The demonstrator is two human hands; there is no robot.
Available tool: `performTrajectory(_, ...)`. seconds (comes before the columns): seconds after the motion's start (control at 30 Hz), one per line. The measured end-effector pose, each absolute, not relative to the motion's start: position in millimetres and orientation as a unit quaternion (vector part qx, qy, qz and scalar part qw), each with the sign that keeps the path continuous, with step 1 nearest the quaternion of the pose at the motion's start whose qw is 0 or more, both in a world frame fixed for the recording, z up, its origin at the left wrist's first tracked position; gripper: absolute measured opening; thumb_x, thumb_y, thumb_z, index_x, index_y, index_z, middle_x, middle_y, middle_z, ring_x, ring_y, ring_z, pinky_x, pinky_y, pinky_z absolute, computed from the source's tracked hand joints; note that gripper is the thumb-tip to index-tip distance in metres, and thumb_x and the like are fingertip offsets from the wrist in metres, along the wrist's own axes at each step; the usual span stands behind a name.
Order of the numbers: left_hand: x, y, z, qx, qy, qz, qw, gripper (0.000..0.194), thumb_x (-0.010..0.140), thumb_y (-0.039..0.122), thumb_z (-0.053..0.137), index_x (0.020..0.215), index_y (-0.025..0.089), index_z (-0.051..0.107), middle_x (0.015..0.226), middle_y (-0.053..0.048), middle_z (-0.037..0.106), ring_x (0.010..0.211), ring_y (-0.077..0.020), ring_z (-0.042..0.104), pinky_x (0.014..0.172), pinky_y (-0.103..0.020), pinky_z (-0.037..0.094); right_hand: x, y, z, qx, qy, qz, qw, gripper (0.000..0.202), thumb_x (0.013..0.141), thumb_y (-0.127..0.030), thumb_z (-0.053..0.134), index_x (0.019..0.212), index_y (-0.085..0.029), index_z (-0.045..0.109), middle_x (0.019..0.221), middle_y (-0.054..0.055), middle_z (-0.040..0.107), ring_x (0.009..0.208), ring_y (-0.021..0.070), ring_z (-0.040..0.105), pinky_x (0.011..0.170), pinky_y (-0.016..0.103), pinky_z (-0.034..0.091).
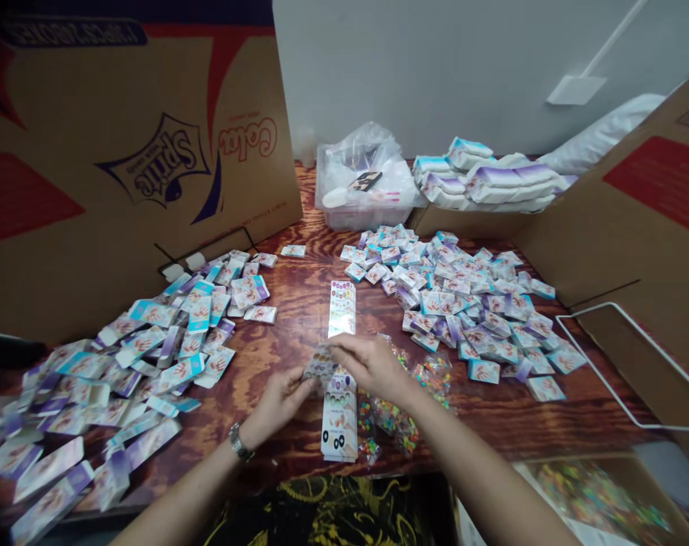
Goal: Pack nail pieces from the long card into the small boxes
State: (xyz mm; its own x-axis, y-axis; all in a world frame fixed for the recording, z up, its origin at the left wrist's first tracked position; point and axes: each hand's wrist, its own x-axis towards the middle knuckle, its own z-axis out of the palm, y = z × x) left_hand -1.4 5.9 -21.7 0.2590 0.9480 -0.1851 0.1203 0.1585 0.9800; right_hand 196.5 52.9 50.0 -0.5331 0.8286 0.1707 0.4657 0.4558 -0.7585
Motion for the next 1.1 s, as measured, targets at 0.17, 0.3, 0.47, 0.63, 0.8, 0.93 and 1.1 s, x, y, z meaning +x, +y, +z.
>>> performTrajectory(0.17,6.9,3.7,-20.1,0.372,0.484,0.408,0.679,0.03,0.076,0.042,0.062,0.077,0.013,0.06,0.065,0.0,0.061,0.058,-0.0114,0.055,0.057,-0.022,0.042,184.6,40.3,46.8,-0.359,-0.846,0.237,0.314,0.023,0.09,-0.019,0.046,0.105,-0.022,0.062,0.108,0.006,0.066,0.098,0.0163,0.062,0.082,0.033,0.051)
performTrajectory(0.3,0.9,7.9,-13.3,0.242,0.468,0.447,0.723,0.021,0.07,0.024,0.067,0.087,0.014,0.06,0.074,-0.002,0.065,0.065,-0.0121,0.06,0.064,-0.023,0.046,174.3,15.6,40.2,-0.253,-0.925,0.152,0.24,0.022,0.087,-0.015,0.048,0.103,-0.022,0.062,0.108,0.005,0.067,0.104,0.0191,0.059,0.088,0.038,0.05)
performTrajectory(0.47,-9.1,8.9,-2.4,0.084,0.392,0.454,0.796,0.021,0.077,0.027,0.058,0.092,0.012,0.061,0.083,-0.007,0.067,0.078,-0.0181,0.064,0.073,-0.029,0.05,173.9,9.7,38.9,-0.24,-0.937,0.141,0.213,0.021,0.087,-0.014,0.048,0.1,-0.024,0.062,0.098,0.003,0.069,0.097,0.0179,0.061,0.091,0.039,0.047)
performTrajectory(0.63,-3.1,1.4,3.6,0.185,0.409,0.469,0.761,0.026,0.07,0.027,0.072,0.089,0.013,0.061,0.085,-0.006,0.068,0.073,-0.0147,0.063,0.07,-0.025,0.047,174.7,14.9,44.5,-0.25,-0.923,0.21,0.203,0.019,0.089,-0.016,0.046,0.092,-0.025,0.063,0.083,0.0,0.067,0.08,0.0135,0.062,0.08,0.03,0.05)
performTrajectory(0.8,-5.4,-1.2,2.6,0.341,0.44,0.455,0.695,0.026,0.077,0.027,0.064,0.099,0.015,0.059,0.092,-0.005,0.067,0.082,-0.0159,0.061,0.073,-0.024,0.045,165.6,25.9,42.2,-0.348,-0.888,0.203,0.221,0.014,0.088,-0.023,0.05,0.093,-0.019,0.062,0.1,0.01,0.061,0.09,0.0189,0.059,0.074,0.031,0.051)
performTrajectory(0.93,-12.1,-4.0,10.2,0.351,0.413,0.414,0.731,0.036,0.079,0.028,0.061,0.113,0.019,0.052,0.104,-0.007,0.064,0.091,-0.0186,0.06,0.077,-0.028,0.045,163.1,39.6,32.4,-0.367,-0.868,0.239,0.236,0.025,0.085,-0.026,0.055,0.11,-0.02,0.056,0.11,0.011,0.059,0.1,0.0211,0.057,0.08,0.035,0.05)
performTrajectory(1.1,-8.4,-6.9,10.0,0.349,0.433,0.415,0.72,0.031,0.075,0.026,0.065,0.103,0.017,0.056,0.098,-0.006,0.066,0.088,-0.0168,0.061,0.079,-0.028,0.045,163.6,41.3,19.6,-0.373,-0.866,0.245,0.223,0.016,0.087,-0.023,0.052,0.101,-0.021,0.059,0.091,0.004,0.065,0.084,0.017,0.06,0.071,0.028,0.05)
